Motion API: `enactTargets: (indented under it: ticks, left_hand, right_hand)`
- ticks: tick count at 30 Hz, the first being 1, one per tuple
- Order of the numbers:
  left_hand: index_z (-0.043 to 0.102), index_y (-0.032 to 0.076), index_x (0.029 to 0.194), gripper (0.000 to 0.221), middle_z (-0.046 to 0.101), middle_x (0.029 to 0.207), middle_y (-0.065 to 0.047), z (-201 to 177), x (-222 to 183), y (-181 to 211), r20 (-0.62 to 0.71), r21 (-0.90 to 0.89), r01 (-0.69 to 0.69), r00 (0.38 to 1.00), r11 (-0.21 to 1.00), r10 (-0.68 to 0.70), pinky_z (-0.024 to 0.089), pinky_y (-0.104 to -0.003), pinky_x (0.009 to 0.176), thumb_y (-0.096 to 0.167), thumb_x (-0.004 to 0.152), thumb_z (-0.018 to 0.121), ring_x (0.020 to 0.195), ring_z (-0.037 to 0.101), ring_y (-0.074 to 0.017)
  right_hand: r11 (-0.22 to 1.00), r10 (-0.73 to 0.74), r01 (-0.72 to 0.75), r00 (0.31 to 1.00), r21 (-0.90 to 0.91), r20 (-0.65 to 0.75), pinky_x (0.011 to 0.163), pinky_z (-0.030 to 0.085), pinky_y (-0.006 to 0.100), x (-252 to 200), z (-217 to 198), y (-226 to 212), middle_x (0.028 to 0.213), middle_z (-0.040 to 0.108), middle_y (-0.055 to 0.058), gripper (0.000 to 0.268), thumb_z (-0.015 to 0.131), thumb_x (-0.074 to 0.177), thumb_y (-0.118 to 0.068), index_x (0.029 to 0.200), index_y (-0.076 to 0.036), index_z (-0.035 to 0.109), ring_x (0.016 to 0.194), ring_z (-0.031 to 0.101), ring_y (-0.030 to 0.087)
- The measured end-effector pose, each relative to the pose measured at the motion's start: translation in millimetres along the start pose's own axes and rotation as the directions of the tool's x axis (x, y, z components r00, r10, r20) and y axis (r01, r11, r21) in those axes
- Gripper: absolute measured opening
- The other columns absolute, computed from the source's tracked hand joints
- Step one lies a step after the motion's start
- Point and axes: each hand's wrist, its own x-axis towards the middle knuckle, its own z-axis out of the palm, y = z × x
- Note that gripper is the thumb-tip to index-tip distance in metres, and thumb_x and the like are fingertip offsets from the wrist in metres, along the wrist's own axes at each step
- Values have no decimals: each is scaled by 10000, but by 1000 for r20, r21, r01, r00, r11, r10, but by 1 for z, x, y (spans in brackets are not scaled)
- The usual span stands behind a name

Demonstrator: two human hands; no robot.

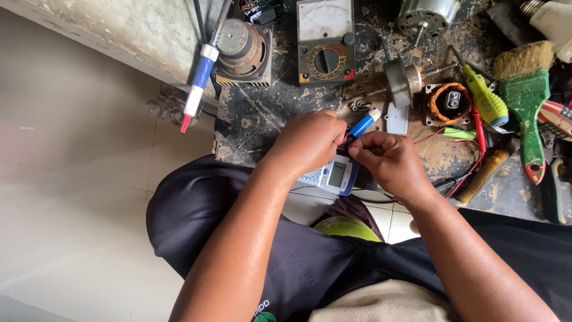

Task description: Testing electronic components using a digital multimeter on a low workbench

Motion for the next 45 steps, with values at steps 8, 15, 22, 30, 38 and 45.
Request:
enactTargets:
  ticks: [8, 15, 22, 30, 38, 45]
  left_hand:
    - [599, 110, 647, 179, 616, 743, -117, 0, 0, 2, -6, -3, -21, 1000, 1000, 21, 577, -493, 702, -5, 784, 605, 769, 692, -385]
    - [598, 101, 657, 169, 609, 744, -123, -2, -1, 5, -12, -22, -47, 999, 999, 47, 570, -515, 700, -25, 770, 596, 762, 692, -400]
    - [612, 97, 666, 164, 622, 755, -132, 1, 0, 2, -14, -11, -48, 999, 999, 48, 574, -519, 698, -32, 767, 602, 774, 700, -402]
    - [599, 84, 677, 157, 626, 761, -143, 3, 1, -1, 30, 14, -53, 998, 998, 53, 577, -519, 724, -19, 792, 629, 810, 698, -403]
    - [590, 110, 668, 193, 624, 751, -98, 3, 2, -5, 54, -7, -13, 998, 1000, 14, 581, -472, 720, 2, 819, 642, 803, 703, -360]
    - [578, 88, 669, 188, 612, 741, -136, -3, 1, -2, 52, -43, -20, 998, 999, 22, 562, -492, 706, 16, 823, 658, 798, 684, -408]
  right_hand:
    - [998, -14, 13, 1000, -64, -7, 690, 497, 296, -1, 1, 4, 706, 708, 44, 64, 796, 855, -150, 910, -116, 798, 718, 621, 115]
    - [1000, -1, 3, 999, 31, -50, 658, 459, 230, -6, 4, -6, 690, 678, 2, 45, 794, 850, -116, 894, -111, 787, 701, 575, 71]
    - [998, -23, 27, 997, 50, -71, 632, 453, 247, -5, 6, 3, 689, 680, 44, 52, 808, 856, -110, 905, -104, 793, 682, 575, 97]
    - [999, -2, 5, 998, 40, -65, 642, 443, 246, -5, 6, 2, 708, 693, 45, 57, 804, 830, -107, 885, -122, 800, 689, 577, 96]
    - [1000, 14, -13, 998, 19, -55, 650, 457, 264, -4, 4, 0, 702, 687, 38, 64, 808, 814, -126, 876, -115, 802, 704, 579, 95]
    - [999, 37, -36, 998, 23, -46, 667, 468, 260, -4, 2, 0, 706, 700, 31, 57, 797, 821, -136, 878, -128, 802, 711, 605, 92]
